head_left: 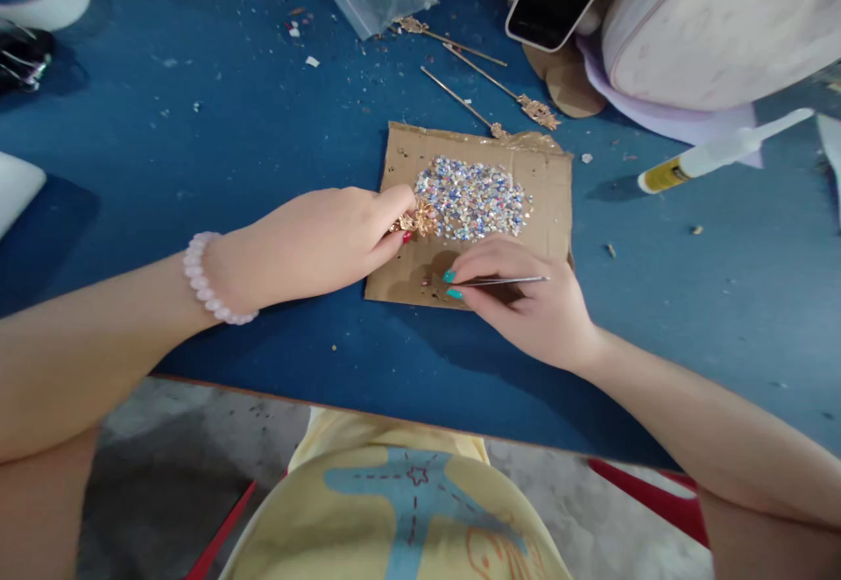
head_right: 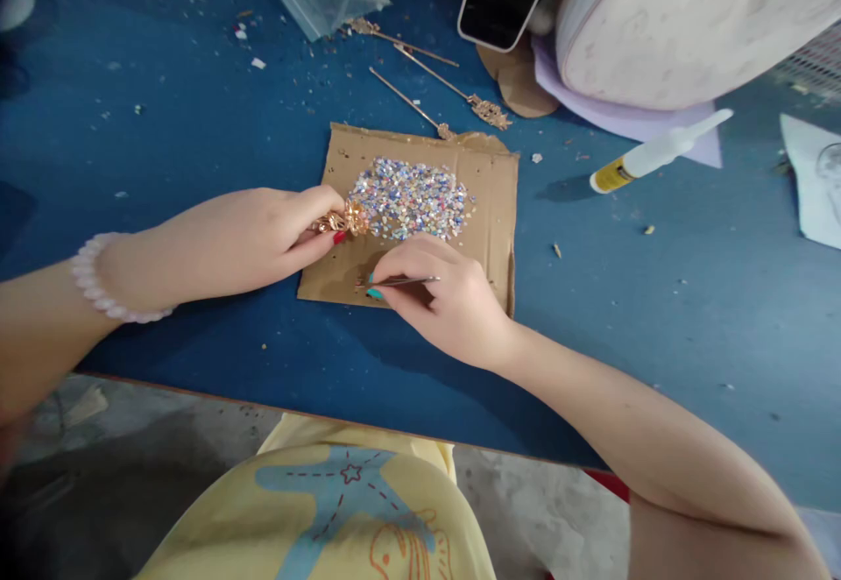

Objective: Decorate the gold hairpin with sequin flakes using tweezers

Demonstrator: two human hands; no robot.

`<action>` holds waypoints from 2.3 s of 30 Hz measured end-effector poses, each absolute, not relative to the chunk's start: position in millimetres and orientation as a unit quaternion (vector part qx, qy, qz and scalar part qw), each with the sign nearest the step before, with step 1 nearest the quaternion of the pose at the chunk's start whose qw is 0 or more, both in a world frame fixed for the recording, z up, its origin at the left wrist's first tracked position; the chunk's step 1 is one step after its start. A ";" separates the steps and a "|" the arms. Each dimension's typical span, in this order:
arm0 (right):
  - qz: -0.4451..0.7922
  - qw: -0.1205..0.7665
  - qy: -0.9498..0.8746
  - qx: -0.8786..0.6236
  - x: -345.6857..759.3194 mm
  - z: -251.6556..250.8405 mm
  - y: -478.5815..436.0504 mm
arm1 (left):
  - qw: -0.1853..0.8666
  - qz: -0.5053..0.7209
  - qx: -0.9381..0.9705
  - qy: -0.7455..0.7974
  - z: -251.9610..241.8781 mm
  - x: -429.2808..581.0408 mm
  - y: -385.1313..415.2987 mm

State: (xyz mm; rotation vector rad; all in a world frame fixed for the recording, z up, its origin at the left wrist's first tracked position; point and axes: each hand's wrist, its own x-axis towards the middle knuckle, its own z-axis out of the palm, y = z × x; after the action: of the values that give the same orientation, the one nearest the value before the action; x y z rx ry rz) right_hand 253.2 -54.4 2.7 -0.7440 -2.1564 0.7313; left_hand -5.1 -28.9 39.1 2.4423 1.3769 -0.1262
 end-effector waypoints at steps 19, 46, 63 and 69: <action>0.275 0.366 -0.845 -0.276 252.8 2.7 -53.2 | 0.148 -0.042 0.868 0.472 35.7 -5.9 -29.4; 0.255 0.370 -0.842 -0.299 251.8 2.9 -55.7 | 0.126 -0.038 0.875 0.465 35.6 -5.8 -29.9; 0.242 0.376 -0.848 -0.284 249.1 2.9 -57.4 | 0.130 -0.032 0.873 0.469 37.3 -5.1 -30.2; 0.252 0.372 -0.848 -0.280 247.1 1.0 -58.0 | 0.130 -0.027 0.874 0.467 36.9 -5.4 -30.1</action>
State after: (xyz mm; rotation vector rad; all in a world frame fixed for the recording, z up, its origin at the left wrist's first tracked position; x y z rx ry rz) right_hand 247.1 -58.0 1.0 -0.7168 -2.1742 0.6445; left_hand -5.4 -30.1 36.9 2.5396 1.3563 -0.0777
